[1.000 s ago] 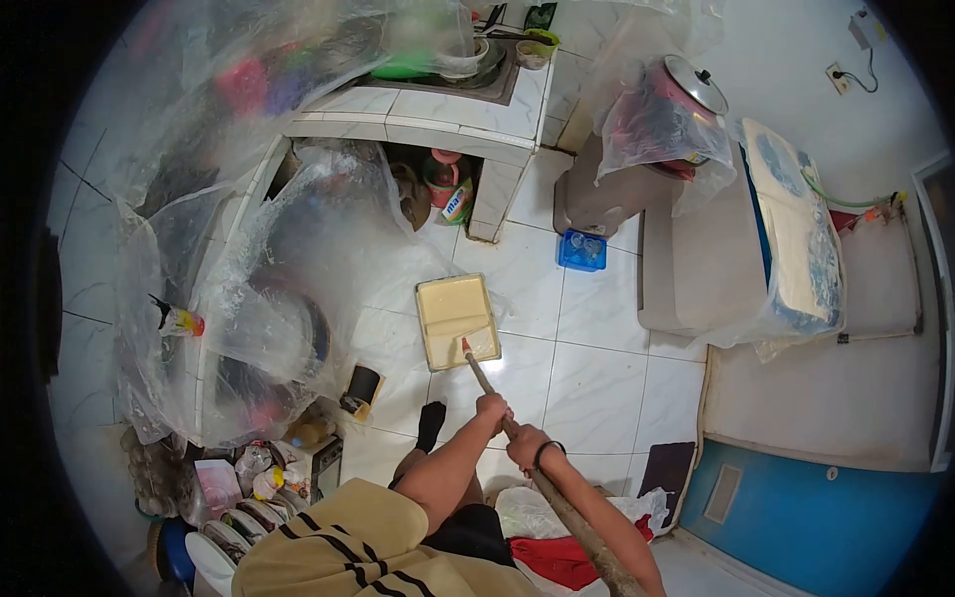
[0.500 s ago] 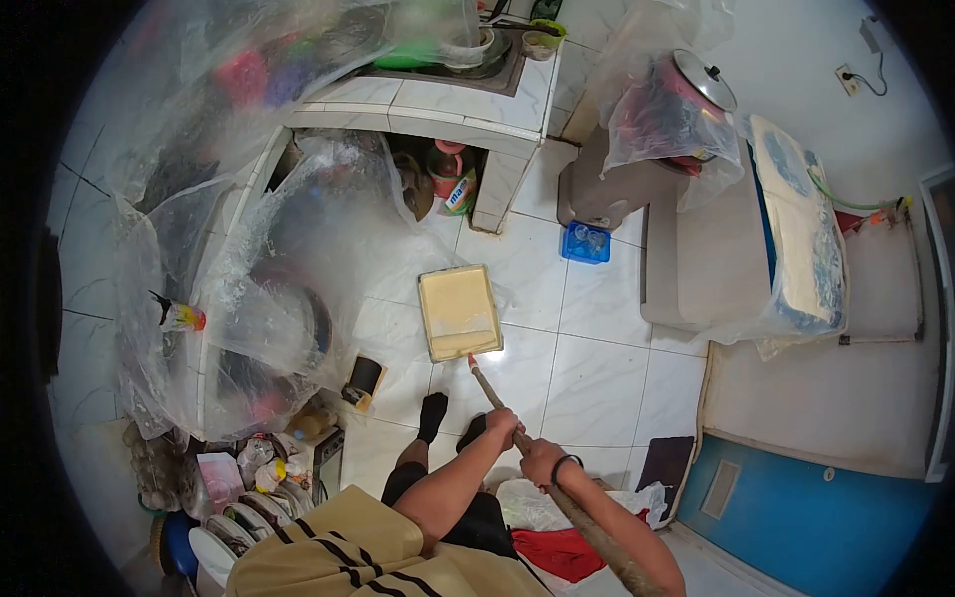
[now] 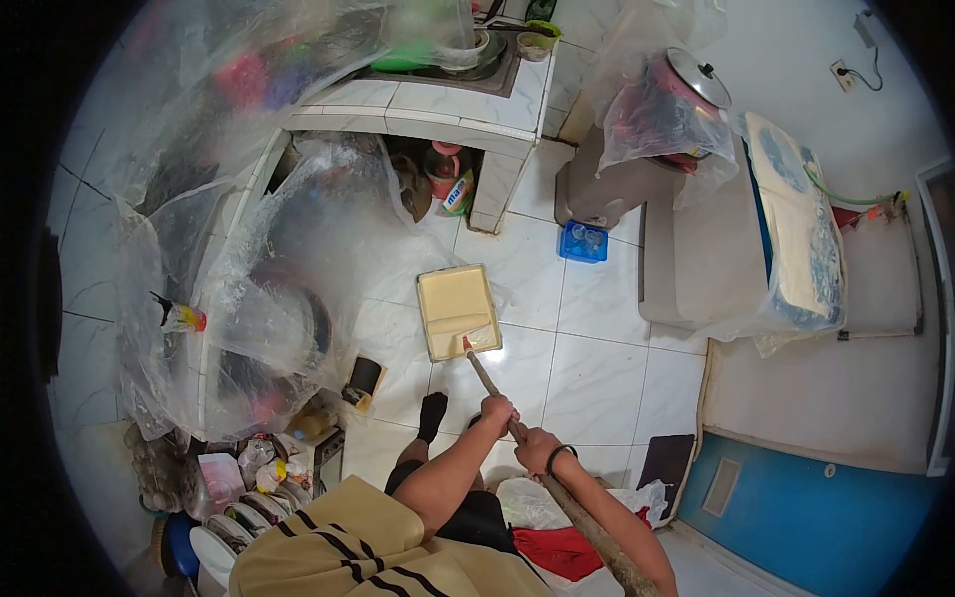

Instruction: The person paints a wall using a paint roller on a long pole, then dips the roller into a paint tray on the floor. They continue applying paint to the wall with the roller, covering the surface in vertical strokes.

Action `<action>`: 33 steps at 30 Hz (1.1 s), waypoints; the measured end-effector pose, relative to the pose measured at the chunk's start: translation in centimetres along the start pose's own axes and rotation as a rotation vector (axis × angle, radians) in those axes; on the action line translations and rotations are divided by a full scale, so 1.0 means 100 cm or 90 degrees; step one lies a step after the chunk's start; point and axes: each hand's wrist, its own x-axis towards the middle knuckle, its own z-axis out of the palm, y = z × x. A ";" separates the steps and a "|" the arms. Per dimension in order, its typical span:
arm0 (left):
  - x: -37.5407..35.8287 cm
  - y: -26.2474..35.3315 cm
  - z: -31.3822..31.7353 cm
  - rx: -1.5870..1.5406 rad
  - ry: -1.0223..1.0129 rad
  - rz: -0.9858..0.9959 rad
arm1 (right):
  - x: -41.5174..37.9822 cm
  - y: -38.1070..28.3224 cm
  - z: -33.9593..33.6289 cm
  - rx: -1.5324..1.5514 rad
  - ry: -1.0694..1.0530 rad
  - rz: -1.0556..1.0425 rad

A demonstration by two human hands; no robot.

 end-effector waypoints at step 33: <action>-0.021 -0.018 0.009 0.023 0.061 -0.099 | -0.023 0.009 -0.005 0.069 -0.045 0.065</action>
